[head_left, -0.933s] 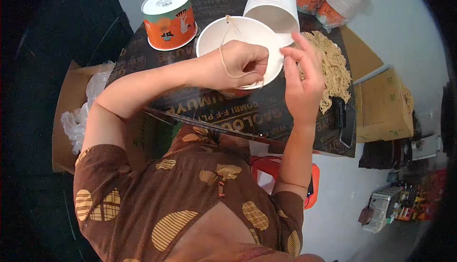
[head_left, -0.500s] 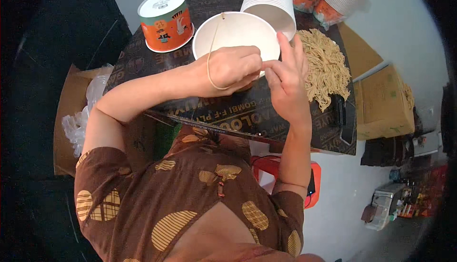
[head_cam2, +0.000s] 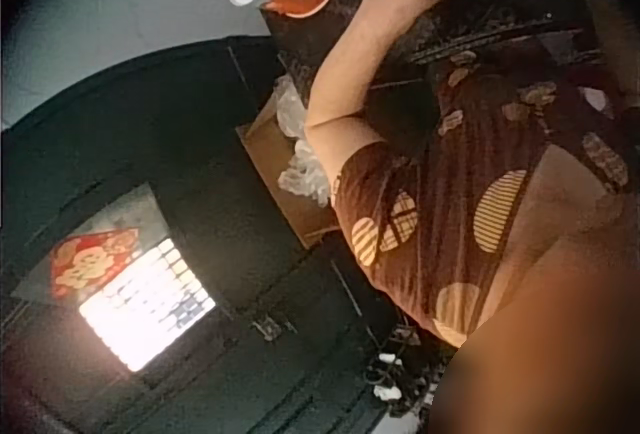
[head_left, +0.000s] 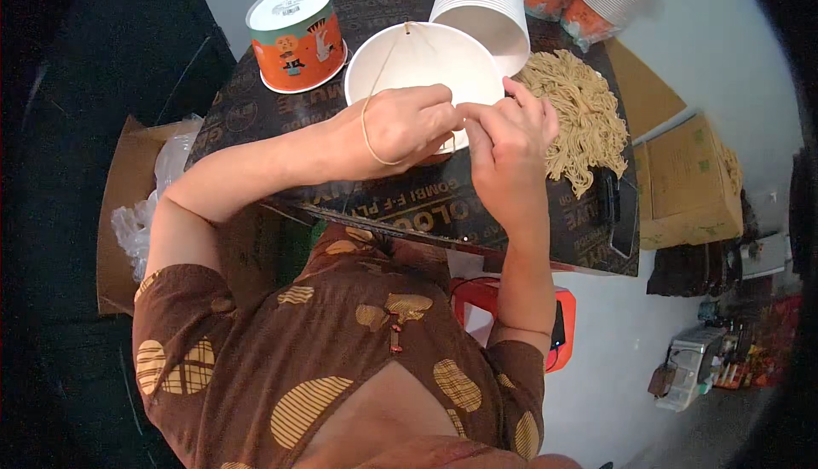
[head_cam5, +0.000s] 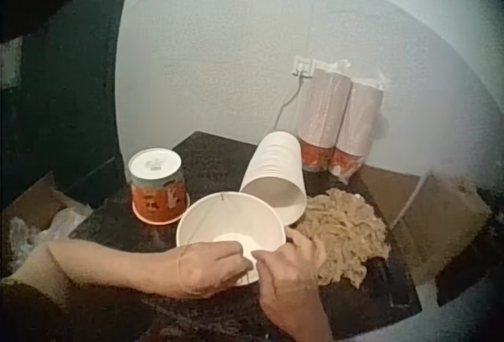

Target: Unwrapping stacks of paper buckets and applying rubber bands to individual buckets for packaging.

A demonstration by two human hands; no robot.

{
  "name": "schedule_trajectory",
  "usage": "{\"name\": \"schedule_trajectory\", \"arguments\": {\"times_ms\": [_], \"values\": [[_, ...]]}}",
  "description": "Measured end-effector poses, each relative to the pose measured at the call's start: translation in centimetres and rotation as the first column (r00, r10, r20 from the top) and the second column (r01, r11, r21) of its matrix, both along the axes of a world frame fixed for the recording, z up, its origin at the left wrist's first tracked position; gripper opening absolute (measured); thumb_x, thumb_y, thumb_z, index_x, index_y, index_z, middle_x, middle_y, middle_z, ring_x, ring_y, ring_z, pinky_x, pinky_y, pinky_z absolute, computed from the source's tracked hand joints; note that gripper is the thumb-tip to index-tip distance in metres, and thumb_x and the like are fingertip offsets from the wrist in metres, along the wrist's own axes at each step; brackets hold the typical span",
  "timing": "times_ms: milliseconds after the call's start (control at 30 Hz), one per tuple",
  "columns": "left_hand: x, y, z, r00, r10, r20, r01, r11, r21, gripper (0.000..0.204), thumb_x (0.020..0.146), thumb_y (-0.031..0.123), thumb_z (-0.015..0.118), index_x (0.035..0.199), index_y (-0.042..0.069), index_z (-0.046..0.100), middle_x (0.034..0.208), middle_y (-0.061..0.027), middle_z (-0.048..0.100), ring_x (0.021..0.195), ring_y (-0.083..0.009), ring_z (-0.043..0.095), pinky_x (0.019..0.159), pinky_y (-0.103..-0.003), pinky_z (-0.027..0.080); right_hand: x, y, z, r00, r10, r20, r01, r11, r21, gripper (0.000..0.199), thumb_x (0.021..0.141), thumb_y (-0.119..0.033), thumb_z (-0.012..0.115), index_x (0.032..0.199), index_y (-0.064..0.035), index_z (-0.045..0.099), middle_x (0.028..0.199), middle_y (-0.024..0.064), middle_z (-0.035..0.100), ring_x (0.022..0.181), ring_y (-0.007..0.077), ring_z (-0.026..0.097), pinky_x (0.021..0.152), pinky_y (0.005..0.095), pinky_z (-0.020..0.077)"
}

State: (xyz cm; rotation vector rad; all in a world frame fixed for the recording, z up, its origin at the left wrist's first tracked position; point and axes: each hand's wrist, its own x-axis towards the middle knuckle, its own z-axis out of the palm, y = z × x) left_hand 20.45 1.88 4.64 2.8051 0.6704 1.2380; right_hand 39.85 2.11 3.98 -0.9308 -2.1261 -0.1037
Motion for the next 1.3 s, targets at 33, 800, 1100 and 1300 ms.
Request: {"name": "schedule_trajectory", "arguments": {"times_ms": [33, 800, 1100, 1300], "values": [[-0.1, -0.1, 0.0, 1.000, 0.009, -0.028, -0.010, 1.000, -0.007, 0.022, 0.077, -0.005, 0.069, 0.092, 0.001, 0.053, 0.077, -0.0120, 0.052, 0.067, -0.0305, 0.058, 0.057, -0.039, 0.048, 0.0, -0.1, 0.0, 1.000, -0.009, 0.017, 0.009, 1.000, 0.003, 0.013, 0.086, -0.010, 0.062, 0.095, -0.0090, 0.071, 0.090, 0.0107, 0.060, 0.119, 0.0334, 0.048, 0.106, 0.0569, 0.0223], [-1.4, -0.3, -1.5, 0.985, -0.097, -0.142, 0.139, 0.935, 0.326, 0.018, 0.075, 0.003, 0.064, 0.082, 0.000, 0.048, 0.067, -0.0083, 0.050, 0.053, -0.0225, 0.057, 0.040, -0.035, 0.045, 0.6, -1.2, 1.1, 0.961, 0.247, 0.121, -0.220, 0.954, -0.203, 0.021, 0.080, -0.006, 0.066, 0.098, -0.0153, 0.071, 0.090, 0.0067, 0.062, 0.119, 0.0283, 0.051, 0.108, 0.0642, 0.0145], [-1.4, -0.4, -0.6, 0.996, -0.072, -0.050, 0.072, 0.997, -0.005, 0.013, 0.082, 0.005, 0.068, 0.085, 0.001, 0.055, 0.067, -0.0093, 0.056, 0.060, -0.0290, 0.062, 0.049, -0.036, 0.048, 0.7, -0.6, -0.1, 0.955, 0.274, -0.114, -0.294, 0.927, -0.234, 0.004, 0.078, -0.006, 0.066, 0.081, -0.0074, 0.063, 0.104, 0.0096, 0.061, 0.117, 0.0303, 0.051, 0.105, 0.0586, 0.0242], [-1.3, -0.1, 0.5, 0.989, 0.014, 0.149, 0.058, 0.884, -0.464, 0.008, 0.085, 0.005, 0.067, 0.084, -0.001, 0.061, 0.070, -0.0085, 0.062, 0.065, -0.0122, 0.059, 0.059, -0.030, 0.048, -0.1, -1.4, -0.4, 0.992, 0.076, -0.104, -0.040, 0.949, 0.314, 0.013, 0.074, -0.001, 0.064, 0.084, -0.0054, 0.058, 0.124, 0.0174, 0.053, 0.110, 0.0375, 0.050, 0.096, 0.0497, 0.0338]]}}
